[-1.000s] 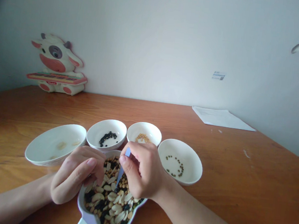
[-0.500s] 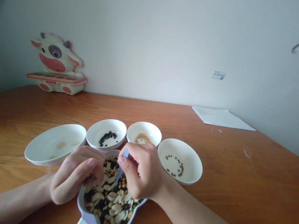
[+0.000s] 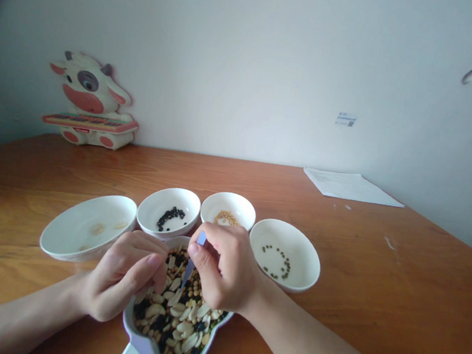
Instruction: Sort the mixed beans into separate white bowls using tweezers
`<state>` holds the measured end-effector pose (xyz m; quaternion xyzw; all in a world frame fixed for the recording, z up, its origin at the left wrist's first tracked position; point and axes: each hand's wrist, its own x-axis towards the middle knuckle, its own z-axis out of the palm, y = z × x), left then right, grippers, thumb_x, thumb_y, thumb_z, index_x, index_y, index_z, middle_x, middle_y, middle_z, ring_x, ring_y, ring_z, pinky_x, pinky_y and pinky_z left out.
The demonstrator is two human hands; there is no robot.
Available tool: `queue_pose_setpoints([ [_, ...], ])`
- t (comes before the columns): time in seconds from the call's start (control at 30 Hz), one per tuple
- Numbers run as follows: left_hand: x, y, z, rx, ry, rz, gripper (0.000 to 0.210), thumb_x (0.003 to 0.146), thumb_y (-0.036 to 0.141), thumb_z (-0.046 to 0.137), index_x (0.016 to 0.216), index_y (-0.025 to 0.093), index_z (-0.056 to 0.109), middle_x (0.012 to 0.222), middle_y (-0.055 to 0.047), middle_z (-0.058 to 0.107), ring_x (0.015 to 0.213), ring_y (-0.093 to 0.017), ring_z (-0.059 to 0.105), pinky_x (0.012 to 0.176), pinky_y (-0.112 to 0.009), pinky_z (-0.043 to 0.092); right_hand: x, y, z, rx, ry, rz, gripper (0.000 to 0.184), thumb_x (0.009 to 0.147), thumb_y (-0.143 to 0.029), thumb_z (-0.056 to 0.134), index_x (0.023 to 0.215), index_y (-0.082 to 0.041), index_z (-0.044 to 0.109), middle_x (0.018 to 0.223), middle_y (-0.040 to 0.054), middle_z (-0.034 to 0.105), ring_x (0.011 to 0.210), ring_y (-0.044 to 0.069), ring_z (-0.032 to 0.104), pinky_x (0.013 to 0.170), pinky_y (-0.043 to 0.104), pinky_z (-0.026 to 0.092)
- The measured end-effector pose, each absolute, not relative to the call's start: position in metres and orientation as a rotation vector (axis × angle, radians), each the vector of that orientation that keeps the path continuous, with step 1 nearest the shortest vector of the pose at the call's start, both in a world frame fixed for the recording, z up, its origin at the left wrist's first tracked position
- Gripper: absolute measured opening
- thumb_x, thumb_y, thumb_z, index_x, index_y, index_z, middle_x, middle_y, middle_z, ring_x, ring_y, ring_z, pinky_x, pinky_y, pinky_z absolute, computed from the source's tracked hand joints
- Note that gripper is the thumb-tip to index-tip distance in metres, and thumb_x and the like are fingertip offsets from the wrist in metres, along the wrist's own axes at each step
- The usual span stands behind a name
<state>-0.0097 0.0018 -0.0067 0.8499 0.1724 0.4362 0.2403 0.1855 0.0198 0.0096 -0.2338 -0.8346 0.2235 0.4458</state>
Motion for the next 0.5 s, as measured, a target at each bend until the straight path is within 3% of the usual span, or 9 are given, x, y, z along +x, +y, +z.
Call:
queue_pose_setpoints([
  [0.5,-0.0118,-0.0001,-0.0072,2.287,0.51,1.154,0.054,0.102,0.027,0.027,0.063,0.011,0.06,0.048,-0.002,0.05,0.046,-0.01,0.045,0.051,-0.024,0.035,0.1824,0.0193,0.0098,-0.642,-2.092,0.497,0.015,0.088,-0.018,0.053,0.076,-0.014,0.061,0.061,-0.0003,0.056,0.056,0.011,0.05,0.055,0.024,0.037],
])
